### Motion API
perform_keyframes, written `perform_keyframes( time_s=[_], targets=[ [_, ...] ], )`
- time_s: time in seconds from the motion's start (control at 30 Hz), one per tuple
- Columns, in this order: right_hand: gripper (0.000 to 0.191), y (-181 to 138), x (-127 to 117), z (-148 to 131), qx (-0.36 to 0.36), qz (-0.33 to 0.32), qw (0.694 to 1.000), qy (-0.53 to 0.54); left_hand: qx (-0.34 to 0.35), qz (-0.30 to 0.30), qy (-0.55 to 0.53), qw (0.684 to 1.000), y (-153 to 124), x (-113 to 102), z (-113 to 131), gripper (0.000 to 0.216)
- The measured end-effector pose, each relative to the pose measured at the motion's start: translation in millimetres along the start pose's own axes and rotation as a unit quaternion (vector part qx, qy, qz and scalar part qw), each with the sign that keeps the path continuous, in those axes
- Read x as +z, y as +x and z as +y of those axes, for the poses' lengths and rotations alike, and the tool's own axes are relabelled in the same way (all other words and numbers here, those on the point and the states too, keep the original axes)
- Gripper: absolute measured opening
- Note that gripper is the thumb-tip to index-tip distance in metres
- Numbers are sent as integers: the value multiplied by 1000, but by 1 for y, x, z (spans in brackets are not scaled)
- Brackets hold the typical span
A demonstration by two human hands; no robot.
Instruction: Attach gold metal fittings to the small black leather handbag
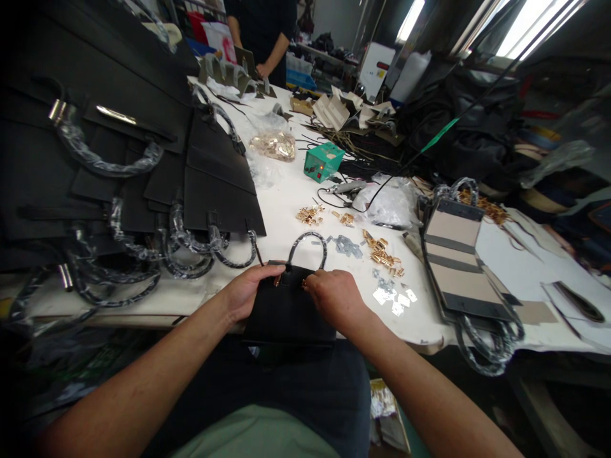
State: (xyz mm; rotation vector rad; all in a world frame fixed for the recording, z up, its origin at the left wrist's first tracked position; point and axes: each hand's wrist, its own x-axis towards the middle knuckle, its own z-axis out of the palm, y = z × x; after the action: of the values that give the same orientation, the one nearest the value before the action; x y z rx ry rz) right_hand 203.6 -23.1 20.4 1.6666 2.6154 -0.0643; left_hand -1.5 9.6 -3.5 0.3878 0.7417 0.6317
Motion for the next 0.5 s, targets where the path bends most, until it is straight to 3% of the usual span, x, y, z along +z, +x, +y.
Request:
perform_keyframes(
  time_s=[0.23, 0.5],
  targets=[
    [25, -6, 11, 0, 39, 67, 995, 64, 9, 44, 14, 999, 2, 0, -3, 16],
    [17, 1, 5, -5, 19, 56, 997, 55, 12, 52, 16, 998, 0, 3, -3, 16]
  ],
)
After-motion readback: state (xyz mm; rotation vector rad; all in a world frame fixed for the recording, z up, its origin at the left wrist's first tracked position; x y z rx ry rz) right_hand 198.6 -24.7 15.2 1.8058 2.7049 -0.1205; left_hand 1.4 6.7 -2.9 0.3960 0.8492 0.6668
